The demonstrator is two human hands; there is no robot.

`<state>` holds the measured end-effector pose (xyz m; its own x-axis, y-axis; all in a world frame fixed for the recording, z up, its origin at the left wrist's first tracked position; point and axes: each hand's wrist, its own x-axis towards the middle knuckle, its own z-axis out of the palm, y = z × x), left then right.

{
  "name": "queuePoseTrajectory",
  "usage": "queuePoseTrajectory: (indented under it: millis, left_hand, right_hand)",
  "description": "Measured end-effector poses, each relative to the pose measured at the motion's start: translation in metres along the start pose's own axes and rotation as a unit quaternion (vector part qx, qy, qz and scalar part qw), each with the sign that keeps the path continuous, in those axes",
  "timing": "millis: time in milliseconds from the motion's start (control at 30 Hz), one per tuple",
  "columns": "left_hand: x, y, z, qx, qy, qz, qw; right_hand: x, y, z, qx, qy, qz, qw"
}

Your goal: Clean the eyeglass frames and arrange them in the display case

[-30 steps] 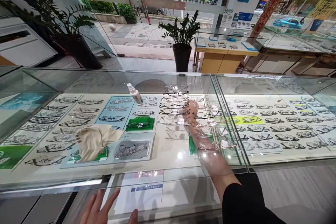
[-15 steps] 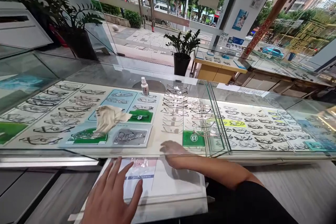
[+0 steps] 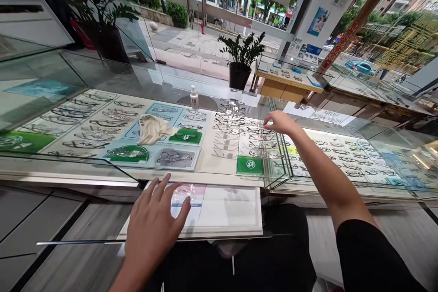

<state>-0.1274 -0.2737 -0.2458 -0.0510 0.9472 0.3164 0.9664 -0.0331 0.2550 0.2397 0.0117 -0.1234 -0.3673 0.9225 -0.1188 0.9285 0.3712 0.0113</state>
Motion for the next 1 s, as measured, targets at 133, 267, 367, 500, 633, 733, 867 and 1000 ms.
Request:
queuePoseTrajectory:
  millis: [133, 267, 367, 500, 633, 733, 867, 1000]
  left_hand:
    - [0.0, 0.0, -0.001, 0.003, 0.001, -0.01, 1.0]
    - [0.0, 0.001, -0.001, 0.001, 0.004, -0.012, 1.0]
    - [0.0, 0.001, -0.001, 0.003, 0.003, -0.014, 1.0]
    - [0.0, 0.002, -0.002, 0.01, 0.001, -0.018, 1.0]
    - [0.0, 0.003, -0.003, 0.01, -0.004, -0.02, 1.0]
    - [-0.001, 0.004, -0.004, 0.01, 0.002, -0.021, 1.0]
    - [-0.001, 0.005, -0.003, 0.011, 0.007, -0.014, 1.0]
    - [-0.002, 0.004, -0.001, 0.011, 0.012, -0.014, 1.0]
  right_hand:
    - [0.028, 0.01, 0.021, -0.017, -0.016, -0.002, 1.0]
    - [0.037, 0.009, 0.031, -0.019, -0.006, -0.006, 1.0]
    - [0.043, 0.006, 0.035, -0.015, 0.0, -0.002, 1.0]
    - [0.047, 0.0, 0.04, -0.008, 0.015, 0.029, 0.999]
    - [0.042, -0.006, 0.04, -0.002, 0.043, 0.059, 0.997]
    - [0.032, -0.01, 0.031, 0.008, 0.059, 0.064, 0.996]
    - [0.0, -0.015, 0.004, 0.027, 0.081, 0.054, 0.995]
    - [-0.062, -0.03, -0.033, 0.175, 0.052, -0.061, 0.981]
